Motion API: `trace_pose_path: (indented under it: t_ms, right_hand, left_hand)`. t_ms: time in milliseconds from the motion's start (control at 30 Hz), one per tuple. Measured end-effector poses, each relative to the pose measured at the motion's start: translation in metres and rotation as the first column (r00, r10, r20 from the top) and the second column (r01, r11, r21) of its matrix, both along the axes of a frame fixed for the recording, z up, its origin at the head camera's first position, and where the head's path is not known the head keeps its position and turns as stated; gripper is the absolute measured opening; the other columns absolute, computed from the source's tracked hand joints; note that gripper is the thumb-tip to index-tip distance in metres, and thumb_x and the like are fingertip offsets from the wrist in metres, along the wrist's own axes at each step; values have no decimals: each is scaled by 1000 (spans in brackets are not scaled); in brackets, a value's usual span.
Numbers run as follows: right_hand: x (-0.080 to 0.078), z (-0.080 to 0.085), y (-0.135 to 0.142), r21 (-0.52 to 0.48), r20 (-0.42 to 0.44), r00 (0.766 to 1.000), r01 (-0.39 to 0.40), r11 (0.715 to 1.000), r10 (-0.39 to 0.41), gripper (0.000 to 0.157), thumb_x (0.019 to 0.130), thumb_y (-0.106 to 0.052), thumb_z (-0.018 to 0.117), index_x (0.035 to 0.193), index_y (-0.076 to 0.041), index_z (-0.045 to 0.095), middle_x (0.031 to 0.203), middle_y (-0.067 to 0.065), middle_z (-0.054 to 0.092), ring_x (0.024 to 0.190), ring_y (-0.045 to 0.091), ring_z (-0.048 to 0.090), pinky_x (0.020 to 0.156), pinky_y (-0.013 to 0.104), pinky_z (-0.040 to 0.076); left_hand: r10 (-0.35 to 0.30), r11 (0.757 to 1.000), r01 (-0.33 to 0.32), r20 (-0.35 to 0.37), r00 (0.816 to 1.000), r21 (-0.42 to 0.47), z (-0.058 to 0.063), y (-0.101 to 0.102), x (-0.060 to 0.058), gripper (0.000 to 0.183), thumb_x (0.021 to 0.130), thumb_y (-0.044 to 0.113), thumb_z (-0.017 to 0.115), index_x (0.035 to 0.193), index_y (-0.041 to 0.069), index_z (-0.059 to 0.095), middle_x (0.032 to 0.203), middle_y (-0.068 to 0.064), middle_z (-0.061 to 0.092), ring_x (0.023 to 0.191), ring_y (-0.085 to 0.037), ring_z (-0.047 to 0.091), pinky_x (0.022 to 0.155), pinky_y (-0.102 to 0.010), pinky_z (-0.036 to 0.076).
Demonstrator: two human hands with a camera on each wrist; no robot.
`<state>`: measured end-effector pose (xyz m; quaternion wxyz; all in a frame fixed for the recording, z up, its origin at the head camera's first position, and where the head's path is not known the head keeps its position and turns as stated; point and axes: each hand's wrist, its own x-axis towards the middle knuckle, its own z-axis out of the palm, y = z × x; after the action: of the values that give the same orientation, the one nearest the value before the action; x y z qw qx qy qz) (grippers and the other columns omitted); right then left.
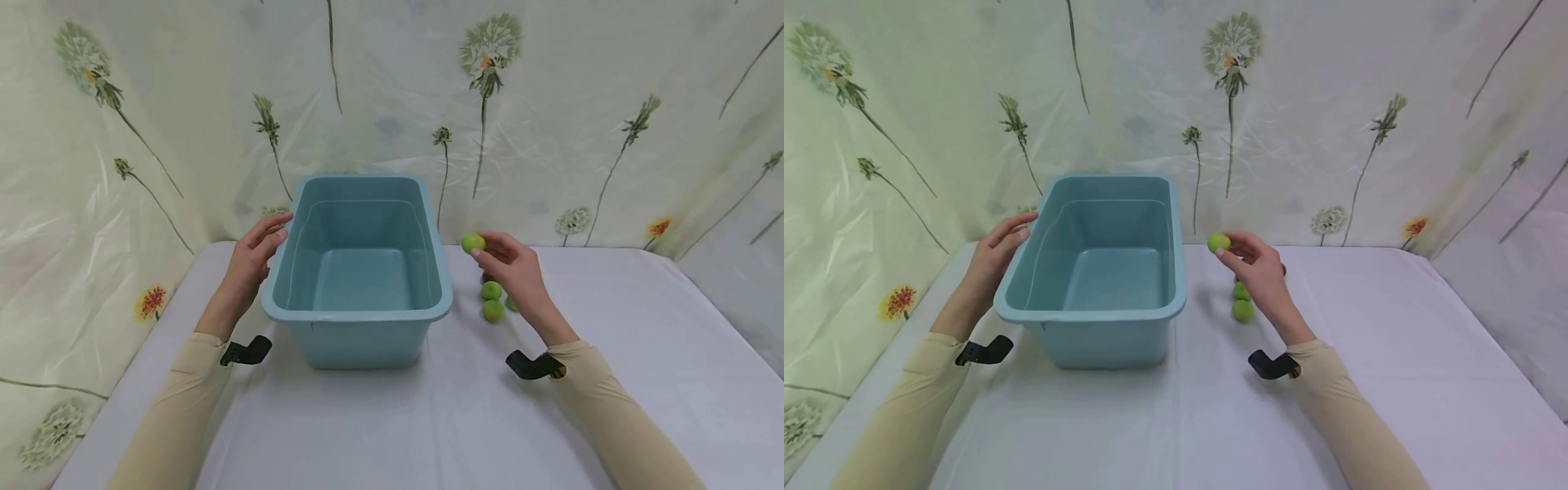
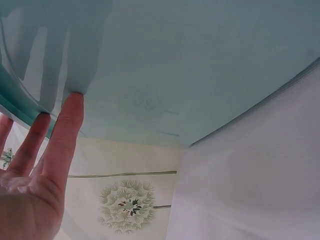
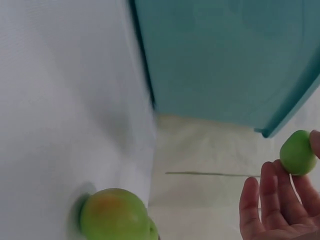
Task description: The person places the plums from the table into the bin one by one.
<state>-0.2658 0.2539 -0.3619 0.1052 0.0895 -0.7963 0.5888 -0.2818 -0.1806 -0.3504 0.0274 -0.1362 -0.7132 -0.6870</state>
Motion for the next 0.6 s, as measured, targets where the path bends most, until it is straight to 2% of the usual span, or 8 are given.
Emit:
trace_pose_path:
  t_ms: [333, 533, 600]
  right_hand:
    - [-2, 15, -7, -4, -42, 999, 5, 1000, -5, 46, 94, -33, 68, 133, -12, 59, 115, 6, 65, 84, 20, 59, 61, 26, 50]
    - [-5, 24, -14, -16, -76, 997, 6, 1000, -7, 46, 93, -35, 69, 132, -12, 60, 117, 7, 65, 89, 21, 61, 56, 24, 47]
    - [-6, 27, -17, -18, -87, 996, 4, 1000, -6, 46, 93, -35, 69, 132, -11, 60, 119, 7, 65, 93, 20, 62, 61, 23, 49]
  left_hand:
    - [5, 1000, -5, 0, 1000, 3, 1, 0, 1, 50, 100, 42, 56, 144, 21, 50, 139, -9, 49, 127, -31, 49, 80, -32, 53]
    - [2, 1000, -2, 1, 1000, -3, 1, 1, 1, 48, 100, 41, 55, 144, 21, 51, 139, -9, 50, 125, -27, 50, 78, -30, 53]
    - [2, 1000, -2, 0, 1000, -4, 1, 1, 1, 48, 100, 41, 55, 144, 21, 50, 139, -9, 50, 125, -27, 50, 79, -30, 53]
